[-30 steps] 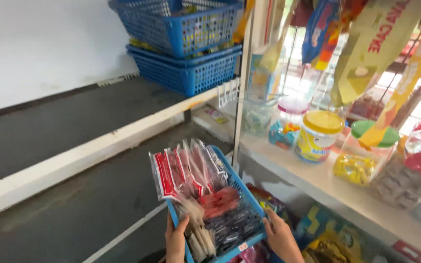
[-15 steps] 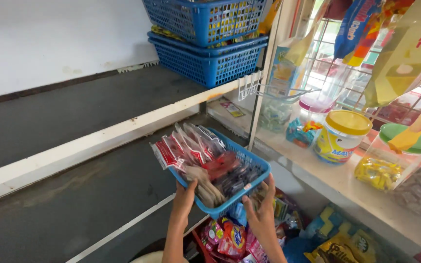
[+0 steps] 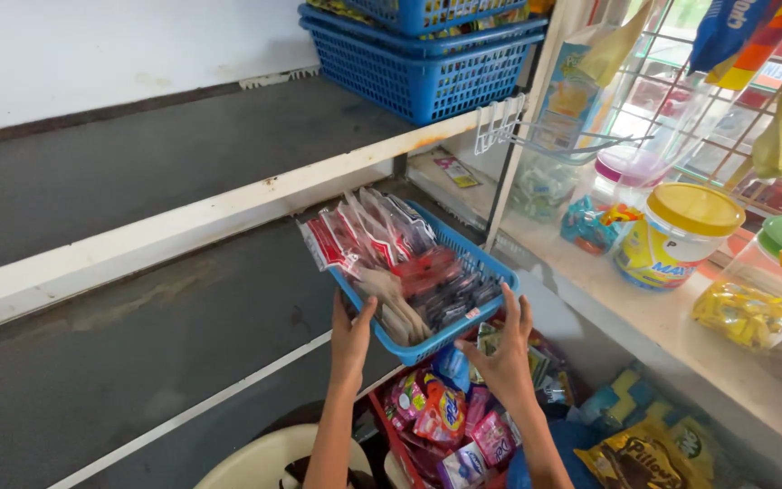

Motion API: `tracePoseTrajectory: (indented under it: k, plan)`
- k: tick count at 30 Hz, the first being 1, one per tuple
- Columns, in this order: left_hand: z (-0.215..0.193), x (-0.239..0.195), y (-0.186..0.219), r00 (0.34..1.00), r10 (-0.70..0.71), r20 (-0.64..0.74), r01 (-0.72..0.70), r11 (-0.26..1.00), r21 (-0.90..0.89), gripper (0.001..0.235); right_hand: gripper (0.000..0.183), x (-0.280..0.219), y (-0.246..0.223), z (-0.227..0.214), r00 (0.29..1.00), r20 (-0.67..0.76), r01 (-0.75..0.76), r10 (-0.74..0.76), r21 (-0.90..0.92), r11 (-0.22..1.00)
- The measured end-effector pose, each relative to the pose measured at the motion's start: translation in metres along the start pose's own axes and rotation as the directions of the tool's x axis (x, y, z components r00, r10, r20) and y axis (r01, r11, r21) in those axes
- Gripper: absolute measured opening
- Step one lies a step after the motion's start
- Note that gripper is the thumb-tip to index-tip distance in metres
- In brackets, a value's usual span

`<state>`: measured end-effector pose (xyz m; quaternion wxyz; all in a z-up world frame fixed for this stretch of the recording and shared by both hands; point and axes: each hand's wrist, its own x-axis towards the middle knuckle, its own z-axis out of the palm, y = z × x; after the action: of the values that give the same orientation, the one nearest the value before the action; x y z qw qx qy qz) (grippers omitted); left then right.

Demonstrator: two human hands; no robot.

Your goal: Organizing shelves and packing condiment bottles into a cardboard box.

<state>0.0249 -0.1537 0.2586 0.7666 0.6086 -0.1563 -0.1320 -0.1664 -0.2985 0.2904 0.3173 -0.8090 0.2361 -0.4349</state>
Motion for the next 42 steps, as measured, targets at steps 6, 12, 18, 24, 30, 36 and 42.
tracePoseTrajectory:
  k: [6,12,18,24,30,36,42]
  plan:
    - [0.013,-0.002,0.005,0.999,0.025,0.034,-0.024,0.999,-0.032,0.087,0.114,-0.002,0.000,0.016,0.991,0.046,0.130,-0.129,-0.024,0.991]
    - [0.014,0.014,0.002,0.991,-0.133,-0.004,0.133,0.983,0.131,0.083,0.093,0.010,-0.004,0.024,0.972,0.140,-0.193,0.190,0.009,0.981]
    - [0.017,0.063,-0.041,0.950,0.313,-0.019,-0.294,0.909,0.296,0.075,0.081,0.030,0.008,0.040,0.994,0.071,-0.089,0.087,0.037,0.995]
    - [0.022,0.119,-0.056,0.967,0.245,-0.065,-0.210,0.918,0.336,0.072,0.079,0.066,0.023,0.051,0.983,0.062,0.178,-0.170,-0.144,0.973]
    - [0.036,0.173,-0.077,0.962,0.258,-0.084,-0.216,0.916,0.338,0.076,0.078,0.096,0.044,0.077,0.983,0.009,0.183,-0.184,-0.173,0.968]
    - [0.045,0.222,-0.109,0.970,0.220,-0.102,-0.159,0.896,0.416,0.078,0.079,0.117,0.076,0.098,0.971,-0.047,0.217,-0.233,-0.231,0.949]
    - [0.057,0.216,-0.087,0.970,0.216,-0.109,-0.152,0.894,0.421,0.071,0.069,0.131,0.095,0.109,0.986,-0.013,0.157,-0.168,-0.292,0.944]
